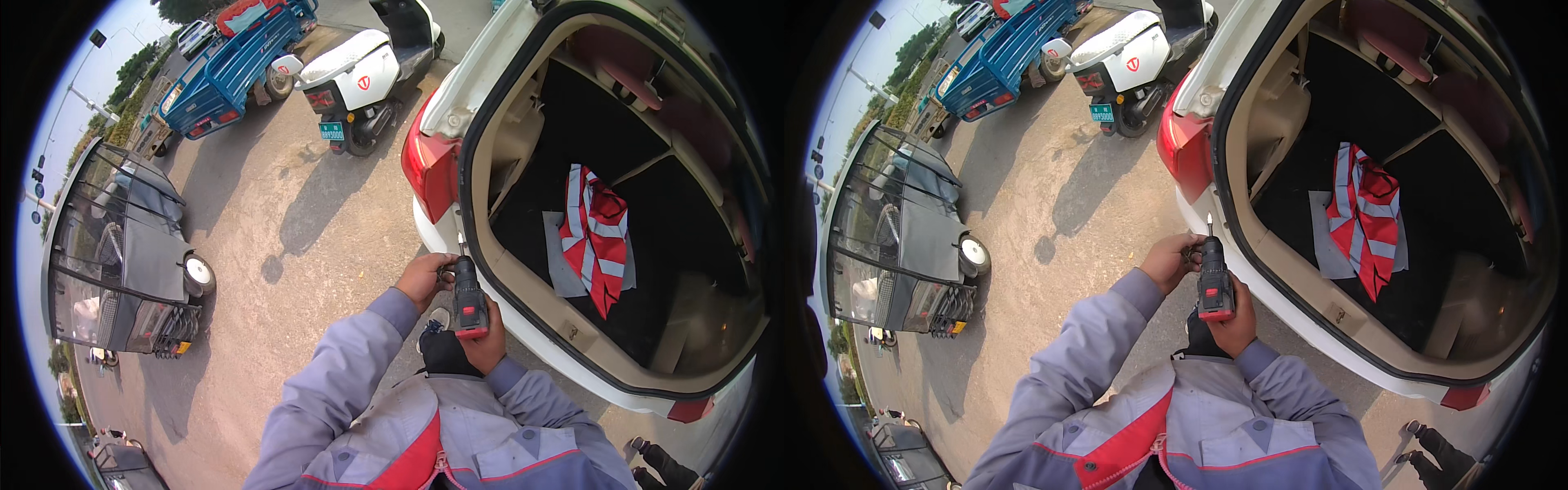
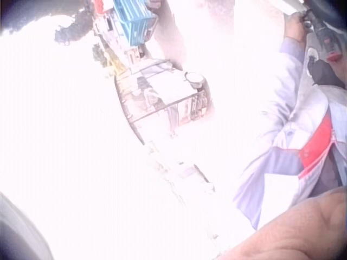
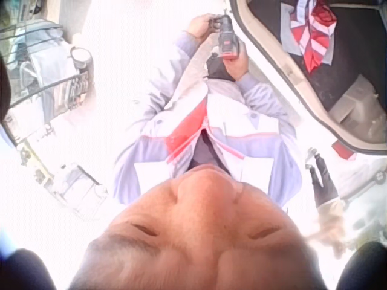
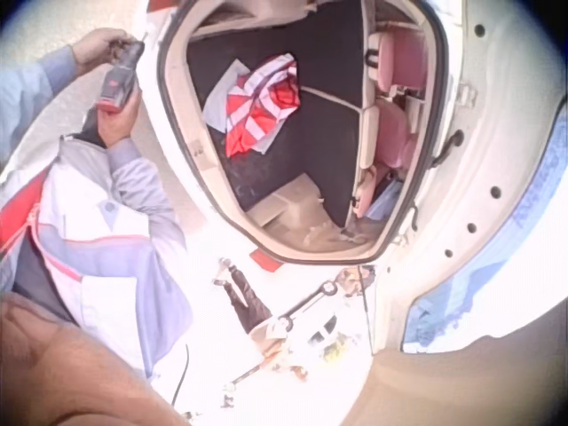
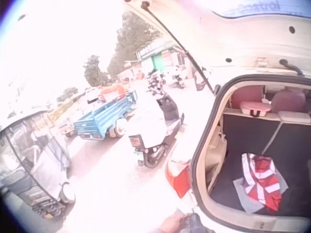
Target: The person coils a hose, then retrieves a cordless drill and a drill bit from a toolbox. They walk to a white car with the trunk open and use the drill to remove screws from the right tail light assembly.
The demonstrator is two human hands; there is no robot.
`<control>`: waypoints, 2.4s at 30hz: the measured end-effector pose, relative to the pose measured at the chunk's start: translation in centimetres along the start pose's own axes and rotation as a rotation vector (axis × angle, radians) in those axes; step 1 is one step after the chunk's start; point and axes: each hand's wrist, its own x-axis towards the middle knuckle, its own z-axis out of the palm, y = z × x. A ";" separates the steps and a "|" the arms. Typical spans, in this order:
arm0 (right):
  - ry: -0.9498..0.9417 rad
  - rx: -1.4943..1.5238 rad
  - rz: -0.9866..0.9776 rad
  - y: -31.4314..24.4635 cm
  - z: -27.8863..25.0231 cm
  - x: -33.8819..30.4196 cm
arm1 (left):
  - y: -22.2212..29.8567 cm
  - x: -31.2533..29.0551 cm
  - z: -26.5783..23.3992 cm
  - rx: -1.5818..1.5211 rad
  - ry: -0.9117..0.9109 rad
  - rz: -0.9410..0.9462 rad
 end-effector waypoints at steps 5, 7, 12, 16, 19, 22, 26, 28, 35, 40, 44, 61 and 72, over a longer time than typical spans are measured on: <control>0.042 -0.025 0.055 -0.6 5.0 5.2 | 5.0 3.8 -4.2 0.134 -0.081 -0.037; 0.078 -0.108 0.038 -1.4 5.9 6.5 | 6.1 5.3 -5.1 0.124 -0.102 -0.050; 0.245 -0.188 0.046 -2.3 8.7 10.4 | 9.0 9.3 -6.0 0.124 -0.242 -0.125; 0.413 -0.210 0.024 -1.9 11.6 13.5 | 11.9 11.9 -6.4 0.217 -0.304 -0.230; 0.488 -0.246 0.057 -2.0 13.6 15.1 | 13.7 12.8 -6.7 0.290 -0.397 -0.294; 0.558 -0.286 0.066 -2.0 15.2 16.6 | 15.3 13.9 -6.7 0.340 -0.456 -0.329; 0.663 -0.246 0.083 -1.3 17.2 17.9 | 16.0 15.4 -7.3 0.419 -0.506 -0.334; 0.695 -0.190 0.094 -1.0 17.7 18.3 | 16.0 15.9 -7.6 0.423 -0.498 -0.358; 0.775 -0.374 0.064 -1.5 19.0 19.0 | 16.5 16.5 -8.2 0.417 -0.527 -0.348; 0.800 -0.361 0.060 -1.8 19.5 19.5 | 16.9 16.9 -8.5 0.405 -0.551 -0.380; 0.818 -0.369 0.047 -1.6 19.7 19.6 | 16.7 17.1 -8.6 0.389 -0.542 -0.386; 0.761 -0.627 0.019 -1.1 18.4 19.5 | 16.4 16.7 -8.9 0.543 -0.472 -0.286; 0.759 -0.611 0.000 -0.6 18.5 19.4 | 16.3 17.5 -9.1 0.589 -0.467 -0.327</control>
